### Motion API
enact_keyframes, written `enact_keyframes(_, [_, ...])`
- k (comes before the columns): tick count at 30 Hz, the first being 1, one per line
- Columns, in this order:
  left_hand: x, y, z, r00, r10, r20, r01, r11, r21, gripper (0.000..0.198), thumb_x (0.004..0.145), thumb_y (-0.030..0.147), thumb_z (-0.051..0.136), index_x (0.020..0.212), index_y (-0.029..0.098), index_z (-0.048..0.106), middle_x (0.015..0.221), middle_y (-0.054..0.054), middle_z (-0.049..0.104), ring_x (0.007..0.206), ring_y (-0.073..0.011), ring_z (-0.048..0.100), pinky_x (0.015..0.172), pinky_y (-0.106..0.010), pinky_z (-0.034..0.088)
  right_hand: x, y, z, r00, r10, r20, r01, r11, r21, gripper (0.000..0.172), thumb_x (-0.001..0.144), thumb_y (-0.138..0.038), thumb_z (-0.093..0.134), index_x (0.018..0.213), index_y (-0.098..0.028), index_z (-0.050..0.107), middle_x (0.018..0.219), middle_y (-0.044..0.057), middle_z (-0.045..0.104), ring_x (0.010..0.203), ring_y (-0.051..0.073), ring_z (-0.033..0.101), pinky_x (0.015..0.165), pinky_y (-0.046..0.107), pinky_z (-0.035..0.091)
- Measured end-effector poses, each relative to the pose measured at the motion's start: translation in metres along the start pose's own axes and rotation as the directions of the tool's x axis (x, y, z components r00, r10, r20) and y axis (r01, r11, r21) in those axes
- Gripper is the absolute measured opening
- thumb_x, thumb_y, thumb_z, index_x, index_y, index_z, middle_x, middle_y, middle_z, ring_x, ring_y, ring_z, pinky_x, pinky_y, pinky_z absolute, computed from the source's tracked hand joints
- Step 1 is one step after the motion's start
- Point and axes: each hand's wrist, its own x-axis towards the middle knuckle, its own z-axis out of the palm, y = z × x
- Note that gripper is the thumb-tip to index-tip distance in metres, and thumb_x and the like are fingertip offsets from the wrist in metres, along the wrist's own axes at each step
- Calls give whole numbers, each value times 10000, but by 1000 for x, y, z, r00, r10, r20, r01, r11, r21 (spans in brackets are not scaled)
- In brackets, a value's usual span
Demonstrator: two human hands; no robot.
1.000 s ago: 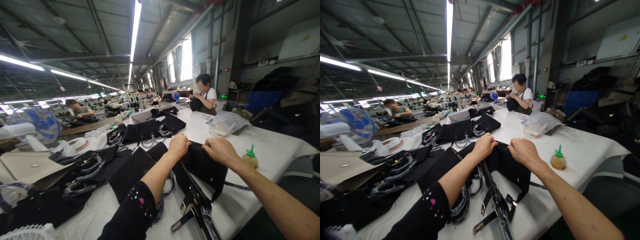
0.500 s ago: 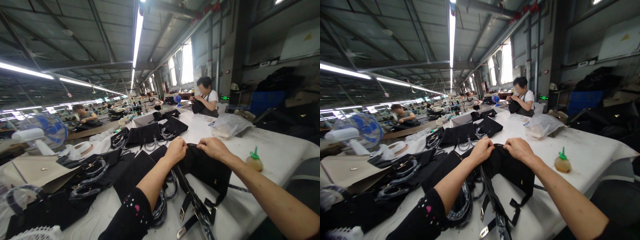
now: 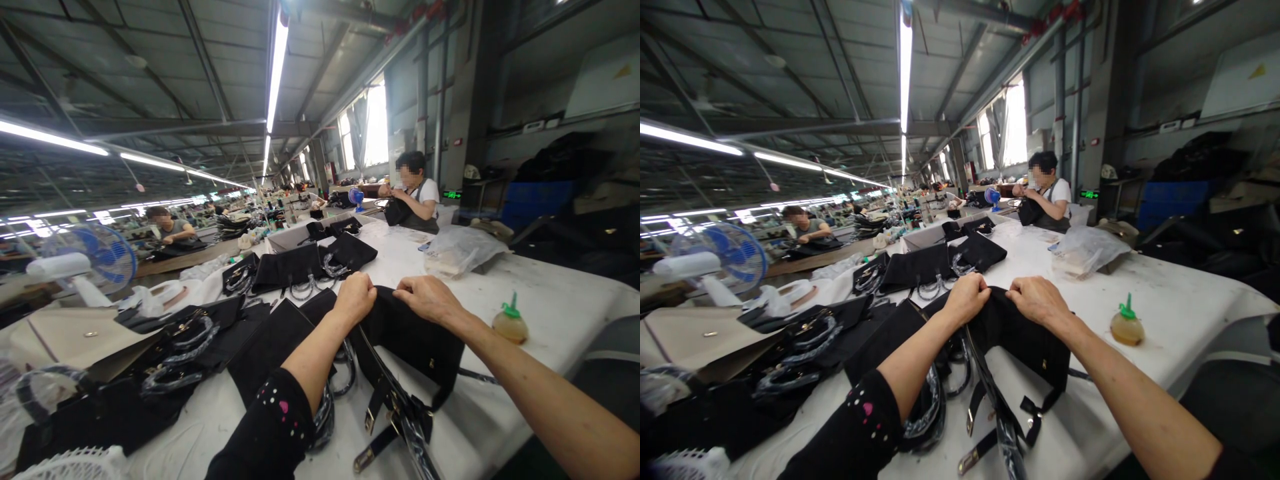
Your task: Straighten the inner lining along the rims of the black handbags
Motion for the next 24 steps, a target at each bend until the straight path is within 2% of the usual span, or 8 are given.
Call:
enact_keyframes(8, [1,3,0,1000,-5,9,4,999,48,121,784,204,498,754,180,613,830,-60,642,797,-192,592,741,-296,454,2,-9,-4,998,52,32,-50,997,-54,217,826,-402,522,788,-277,696,789,21,706,761,197,617,577,278,315])
enact_keyframes(12, [1,6,1,1000,-18,2,18,999,29,98,788,197,495,766,183,590,835,-59,628,806,-190,586,753,-300,449,15,-21,-2,995,7,99,5,992,-123,232,841,-398,521,922,-284,706,878,49,714,824,223,632,589,286,326])
enact_keyframes(14, [-2,4,-2,1000,-29,9,30,999,-37,106,752,205,548,851,188,580,860,-48,625,805,-187,578,742,-298,448,22,-26,-1,991,-22,129,39,991,-131,224,843,-364,524,928,-279,713,895,56,716,837,222,635,596,284,331])
enact_keyframes(16, [-7,-3,-8,995,-52,83,64,986,-152,281,678,176,612,954,192,562,885,-36,624,806,-186,571,724,-295,447,25,-28,-2,989,-34,141,52,990,-128,205,834,-335,535,866,-261,724,859,60,718,819,218,637,594,282,331])
enact_keyframes(18, [-13,-14,-15,973,-64,220,122,957,-262,371,606,114,639,963,190,569,852,-18,627,778,-176,573,686,-278,447,22,-26,-5,987,-42,157,62,990,-123,187,814,-325,554,807,-248,725,805,58,714,782,214,635,583,279,330])
enact_keyframes(21, [-18,-30,-21,920,-63,386,215,906,-364,299,585,81,652,867,171,610,730,12,631,661,-138,579,590,-229,441,13,-17,-11,979,-37,199,55,995,-86,162,785,-323,577,774,-247,719,751,42,702,721,196,622,563,272,331])
enact_keyframes(24, [-14,-38,-16,902,-85,424,281,860,-425,228,616,101,657,837,152,631,712,13,648,612,-112,584,551,-201,437,9,-9,-14,976,16,217,-4,999,-54,158,778,-325,578,746,-241,707,731,34,688,700,185,608,555,269,332])
